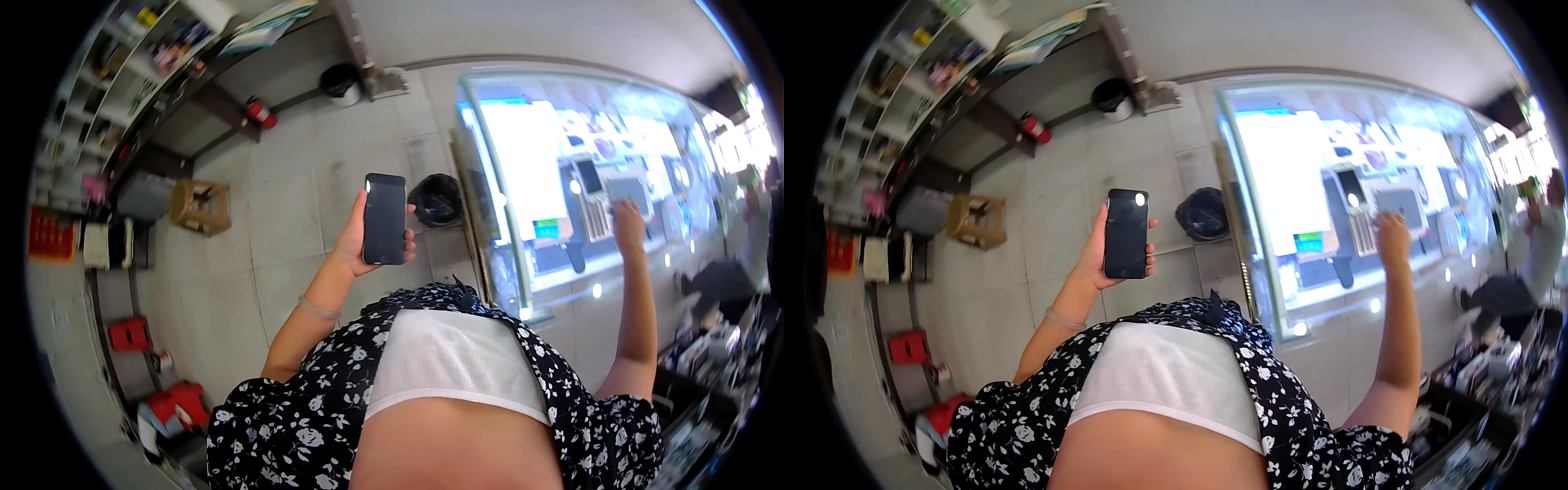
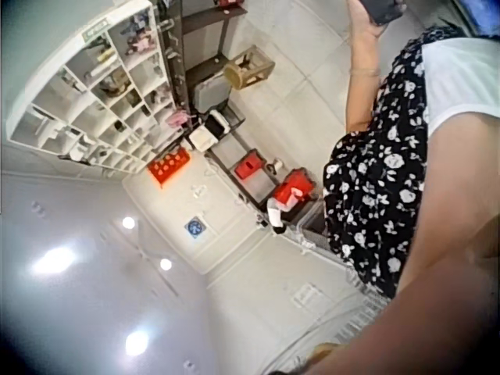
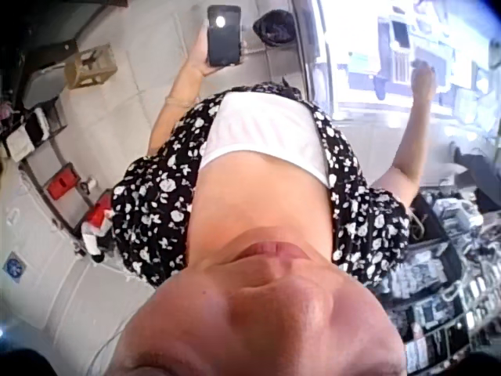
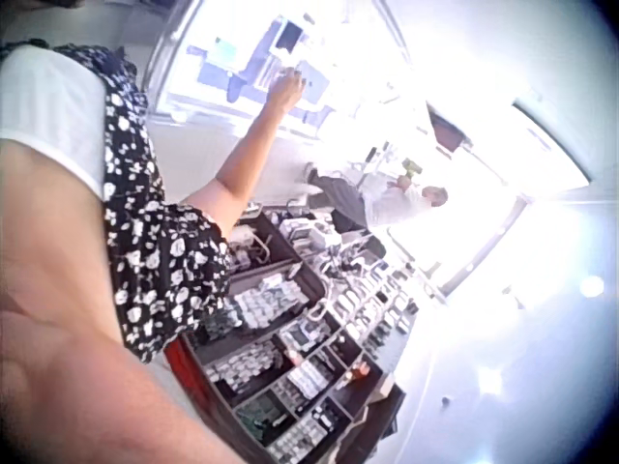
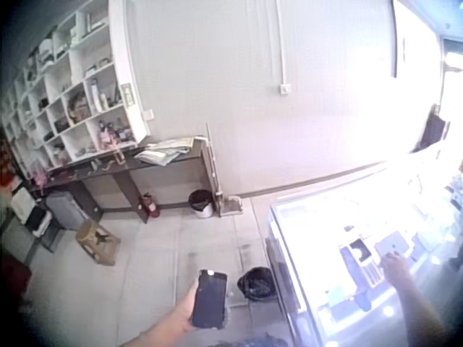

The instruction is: The person disassembles a smartphone using a screwdriver and a prying tool. They remove the back cover, unscrew internal components, and carefully pry open the device to access the battery and internal parts.

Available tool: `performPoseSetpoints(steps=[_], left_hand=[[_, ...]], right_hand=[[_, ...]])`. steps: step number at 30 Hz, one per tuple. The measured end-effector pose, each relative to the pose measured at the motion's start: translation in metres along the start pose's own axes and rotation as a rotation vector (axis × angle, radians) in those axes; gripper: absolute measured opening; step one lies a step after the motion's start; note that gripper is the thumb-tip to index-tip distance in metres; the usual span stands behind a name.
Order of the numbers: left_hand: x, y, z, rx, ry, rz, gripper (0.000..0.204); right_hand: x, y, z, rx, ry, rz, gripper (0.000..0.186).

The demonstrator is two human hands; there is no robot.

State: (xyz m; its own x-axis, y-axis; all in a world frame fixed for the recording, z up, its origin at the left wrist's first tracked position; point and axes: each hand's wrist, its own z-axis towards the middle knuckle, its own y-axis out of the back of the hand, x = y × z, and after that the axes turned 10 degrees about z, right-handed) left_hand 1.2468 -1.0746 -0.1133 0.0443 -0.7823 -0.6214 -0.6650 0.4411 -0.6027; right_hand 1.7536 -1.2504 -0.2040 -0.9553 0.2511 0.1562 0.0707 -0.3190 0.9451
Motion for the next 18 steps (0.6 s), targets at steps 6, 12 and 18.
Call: performPoseSetpoints(steps=[6, 12, 18], left_hand=[[-0.005, 0.044, -0.078, -0.096, -0.157, -0.089, 0.085], [-0.028, 0.112, -0.163, -0.137, -0.242, -0.18, 0.085], [-0.062, 0.179, -0.253, -0.092, -0.436, -0.234, 0.085]], right_hand=[[0.06, 0.053, 0.034, -0.541, -0.048, 0.163, 0.021], [0.365, 0.102, 0.091, -0.465, 0.214, 1.068, 0.015], [0.582, 0.152, 0.101, -0.173, 0.552, 1.302, 0.018]])
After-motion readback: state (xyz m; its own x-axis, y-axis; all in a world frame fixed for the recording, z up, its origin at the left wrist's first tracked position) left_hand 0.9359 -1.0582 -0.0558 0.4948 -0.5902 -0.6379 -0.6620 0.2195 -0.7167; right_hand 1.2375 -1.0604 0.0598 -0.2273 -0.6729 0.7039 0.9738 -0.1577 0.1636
